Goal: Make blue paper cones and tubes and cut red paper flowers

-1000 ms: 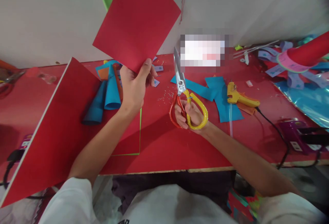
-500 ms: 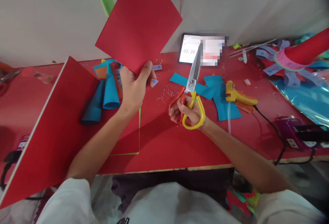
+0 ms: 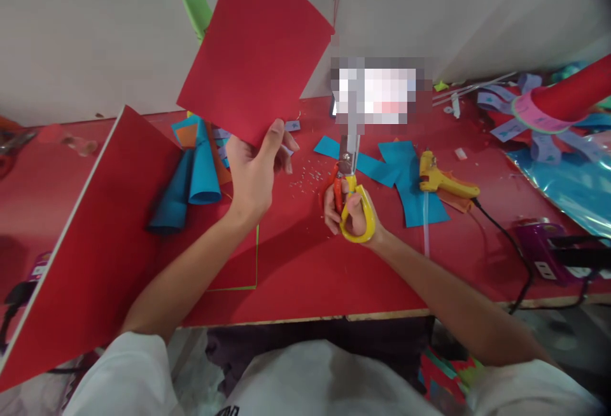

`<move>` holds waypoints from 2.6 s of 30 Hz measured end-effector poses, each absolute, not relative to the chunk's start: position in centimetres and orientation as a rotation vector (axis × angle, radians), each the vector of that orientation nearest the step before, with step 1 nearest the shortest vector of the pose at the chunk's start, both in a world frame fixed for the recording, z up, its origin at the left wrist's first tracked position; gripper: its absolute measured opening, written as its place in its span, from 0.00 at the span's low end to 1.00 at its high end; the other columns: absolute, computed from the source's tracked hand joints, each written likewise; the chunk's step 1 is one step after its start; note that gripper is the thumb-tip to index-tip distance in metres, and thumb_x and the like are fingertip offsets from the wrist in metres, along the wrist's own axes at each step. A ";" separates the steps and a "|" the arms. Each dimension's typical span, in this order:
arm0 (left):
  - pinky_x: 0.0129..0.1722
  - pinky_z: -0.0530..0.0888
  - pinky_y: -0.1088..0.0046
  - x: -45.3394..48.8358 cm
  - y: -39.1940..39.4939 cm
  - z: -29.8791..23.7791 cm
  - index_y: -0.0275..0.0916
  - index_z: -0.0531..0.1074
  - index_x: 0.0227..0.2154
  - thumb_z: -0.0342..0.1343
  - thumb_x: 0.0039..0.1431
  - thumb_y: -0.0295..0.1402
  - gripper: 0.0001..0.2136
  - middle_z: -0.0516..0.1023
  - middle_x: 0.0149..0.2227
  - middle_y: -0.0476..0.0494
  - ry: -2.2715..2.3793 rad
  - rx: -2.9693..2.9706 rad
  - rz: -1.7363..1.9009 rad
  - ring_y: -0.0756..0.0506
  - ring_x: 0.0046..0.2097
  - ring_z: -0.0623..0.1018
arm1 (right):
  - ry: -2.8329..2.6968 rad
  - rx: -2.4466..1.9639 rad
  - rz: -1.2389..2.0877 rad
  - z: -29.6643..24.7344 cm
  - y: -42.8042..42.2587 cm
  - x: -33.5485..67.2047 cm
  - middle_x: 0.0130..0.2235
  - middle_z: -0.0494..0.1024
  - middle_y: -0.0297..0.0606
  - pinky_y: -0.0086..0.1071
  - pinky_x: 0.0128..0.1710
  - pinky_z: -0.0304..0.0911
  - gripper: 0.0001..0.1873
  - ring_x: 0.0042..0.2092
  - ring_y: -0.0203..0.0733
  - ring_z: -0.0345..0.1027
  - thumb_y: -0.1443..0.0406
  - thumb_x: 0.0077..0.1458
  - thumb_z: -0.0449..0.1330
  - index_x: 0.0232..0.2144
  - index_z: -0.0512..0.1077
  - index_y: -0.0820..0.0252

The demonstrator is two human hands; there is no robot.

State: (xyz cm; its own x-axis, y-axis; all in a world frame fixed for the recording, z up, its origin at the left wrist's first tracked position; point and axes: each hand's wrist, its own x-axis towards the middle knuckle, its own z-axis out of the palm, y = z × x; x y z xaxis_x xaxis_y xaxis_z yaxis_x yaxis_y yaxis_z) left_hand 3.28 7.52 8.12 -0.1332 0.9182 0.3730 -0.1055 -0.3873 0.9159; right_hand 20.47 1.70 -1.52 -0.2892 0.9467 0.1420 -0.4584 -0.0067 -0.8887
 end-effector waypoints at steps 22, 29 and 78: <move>0.17 0.67 0.77 4.7 5.7 8.1 0.38 0.73 0.26 0.65 0.67 0.48 0.20 0.79 0.24 0.49 0.888 1.383 1.495 0.55 0.17 0.72 | -1.290 -0.813 1.427 -2.3 0.5 20.4 0.31 0.72 0.32 0.33 0.25 0.60 0.36 0.26 0.35 0.62 0.30 0.55 0.63 0.40 0.70 0.54; 0.16 0.65 0.77 4.2 5.9 8.5 0.40 0.73 0.29 0.66 0.67 0.46 0.17 0.80 0.26 0.50 0.838 1.307 1.624 0.55 0.17 0.71 | -1.340 -0.809 1.446 -2.9 0.4 19.4 0.39 0.73 0.35 0.33 0.27 0.60 0.38 0.28 0.35 0.60 0.27 0.57 0.57 0.45 0.69 0.52; 0.14 0.62 0.79 4.5 4.4 8.5 0.39 0.64 0.18 0.63 0.66 0.35 0.22 0.66 0.14 0.54 0.986 1.509 1.405 0.56 0.14 0.65 | -1.320 -0.818 1.320 -1.9 0.5 20.7 0.31 0.73 0.32 0.31 0.25 0.63 0.34 0.26 0.34 0.64 0.32 0.60 0.59 0.41 0.70 0.55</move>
State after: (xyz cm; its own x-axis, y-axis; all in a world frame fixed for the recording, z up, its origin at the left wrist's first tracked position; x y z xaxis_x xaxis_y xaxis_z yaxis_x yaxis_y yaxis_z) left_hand 4.53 4.41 8.46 0.0659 0.9359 0.3461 0.0072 -0.3473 0.9377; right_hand 20.71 0.48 -1.87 -0.2169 0.9552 0.2013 -0.2014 0.1580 -0.9667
